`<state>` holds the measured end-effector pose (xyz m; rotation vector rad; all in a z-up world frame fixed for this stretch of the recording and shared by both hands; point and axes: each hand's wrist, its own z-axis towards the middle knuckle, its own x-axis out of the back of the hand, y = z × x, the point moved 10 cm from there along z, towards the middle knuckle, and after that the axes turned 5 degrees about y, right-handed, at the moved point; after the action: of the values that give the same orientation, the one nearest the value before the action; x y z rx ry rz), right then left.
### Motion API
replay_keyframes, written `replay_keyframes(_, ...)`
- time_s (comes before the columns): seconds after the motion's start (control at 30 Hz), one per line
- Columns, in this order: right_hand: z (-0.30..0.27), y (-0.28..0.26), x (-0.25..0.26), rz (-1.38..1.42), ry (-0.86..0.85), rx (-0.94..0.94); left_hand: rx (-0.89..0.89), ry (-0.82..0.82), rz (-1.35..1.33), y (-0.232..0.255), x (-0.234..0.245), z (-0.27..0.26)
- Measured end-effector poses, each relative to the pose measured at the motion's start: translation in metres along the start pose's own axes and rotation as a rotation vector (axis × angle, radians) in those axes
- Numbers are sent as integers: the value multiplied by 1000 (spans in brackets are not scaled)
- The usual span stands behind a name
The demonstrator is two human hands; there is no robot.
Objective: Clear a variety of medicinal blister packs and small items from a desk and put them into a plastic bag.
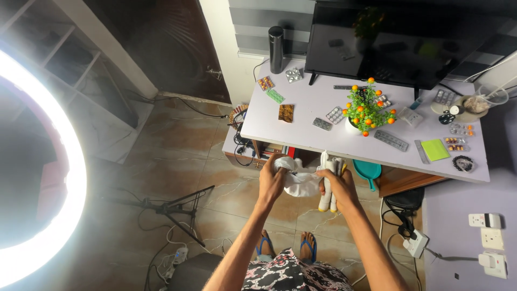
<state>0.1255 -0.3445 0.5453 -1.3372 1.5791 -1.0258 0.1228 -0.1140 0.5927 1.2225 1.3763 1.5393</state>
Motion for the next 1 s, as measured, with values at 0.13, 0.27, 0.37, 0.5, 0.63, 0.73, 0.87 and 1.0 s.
replay_keyframes(0.13,-11,-7,-10,-200,-116,-25,-4,29,-58,-18,2,8)
replay_keyframes(0.27,-30,-17,-28,-426,-373,-77,40,45,-128,-28,7,13)
replay_keyframes(0.37,-19,-31,-12,-600,-204,-15,-9,-21,-186,-18,4,13)
replay_keyframes(0.5,-25,-99,-11,-594,56,564,-63,-128,-235,-6,-6,10)
replay_keyframes(0.63,-53,-119,-56,-541,-179,496,-45,-135,-248,-3,-13,9)
replay_keyframes(0.73,-69,-116,-82,-828,-249,599,109,-88,-240,-19,-10,9)
replay_keyframes(0.87,-32,-76,-48,-826,-48,592,157,-166,-281,-32,-14,9)
replay_keyframes(1.0,-29,-98,-36,-503,-102,717,187,-353,-528,0,-18,-6)
